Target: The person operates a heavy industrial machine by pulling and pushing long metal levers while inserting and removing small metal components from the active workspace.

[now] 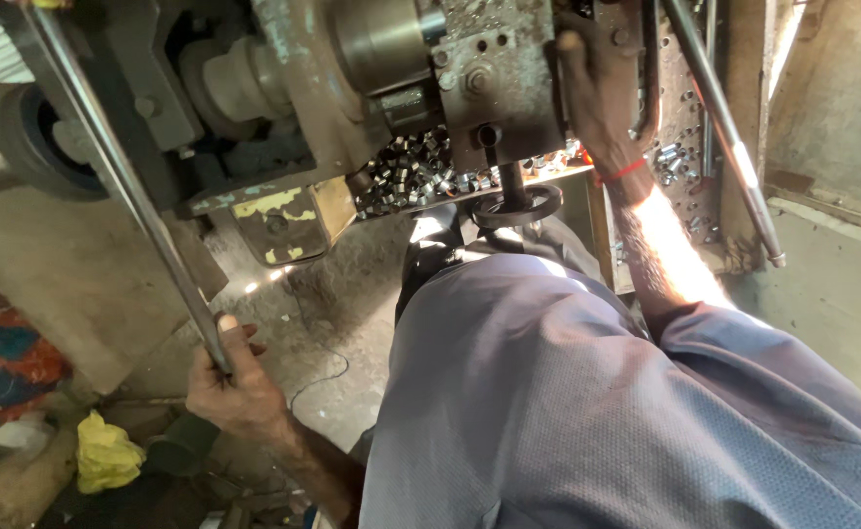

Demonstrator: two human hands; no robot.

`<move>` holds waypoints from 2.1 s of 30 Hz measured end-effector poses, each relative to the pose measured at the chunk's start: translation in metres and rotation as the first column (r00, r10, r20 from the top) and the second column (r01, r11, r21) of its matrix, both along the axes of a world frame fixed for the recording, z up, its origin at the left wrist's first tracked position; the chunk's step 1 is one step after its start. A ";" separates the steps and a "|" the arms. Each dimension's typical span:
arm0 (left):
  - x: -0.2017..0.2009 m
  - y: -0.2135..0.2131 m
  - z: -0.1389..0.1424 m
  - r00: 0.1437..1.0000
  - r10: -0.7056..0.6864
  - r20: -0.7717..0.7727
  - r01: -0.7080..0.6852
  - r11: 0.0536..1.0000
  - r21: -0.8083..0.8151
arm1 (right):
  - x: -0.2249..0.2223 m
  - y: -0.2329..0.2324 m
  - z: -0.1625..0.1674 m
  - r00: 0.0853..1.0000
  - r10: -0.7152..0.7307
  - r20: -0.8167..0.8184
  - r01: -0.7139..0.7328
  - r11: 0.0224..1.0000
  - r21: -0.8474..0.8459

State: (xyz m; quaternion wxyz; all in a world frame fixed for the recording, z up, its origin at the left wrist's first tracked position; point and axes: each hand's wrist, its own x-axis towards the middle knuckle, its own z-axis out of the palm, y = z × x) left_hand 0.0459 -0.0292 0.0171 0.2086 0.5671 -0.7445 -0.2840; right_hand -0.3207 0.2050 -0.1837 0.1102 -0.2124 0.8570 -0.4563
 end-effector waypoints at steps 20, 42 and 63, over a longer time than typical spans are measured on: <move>-0.010 0.006 0.015 0.948 -0.219 0.231 0.143 0.942 0.304 | 0.052 0.145 -0.079 0.914 -0.403 0.036 0.396 0.909 0.128; 0.012 -0.032 -0.003 0.961 -0.274 -0.035 0.267 0.885 0.380 | 0.061 0.117 -0.106 0.920 -0.368 0.133 0.350 0.926 0.138; 0.121 -0.067 -0.024 0.874 -0.483 0.058 0.482 0.876 0.031 | 0.358 -0.008 -0.159 0.948 0.317 0.038 -0.295 0.826 0.479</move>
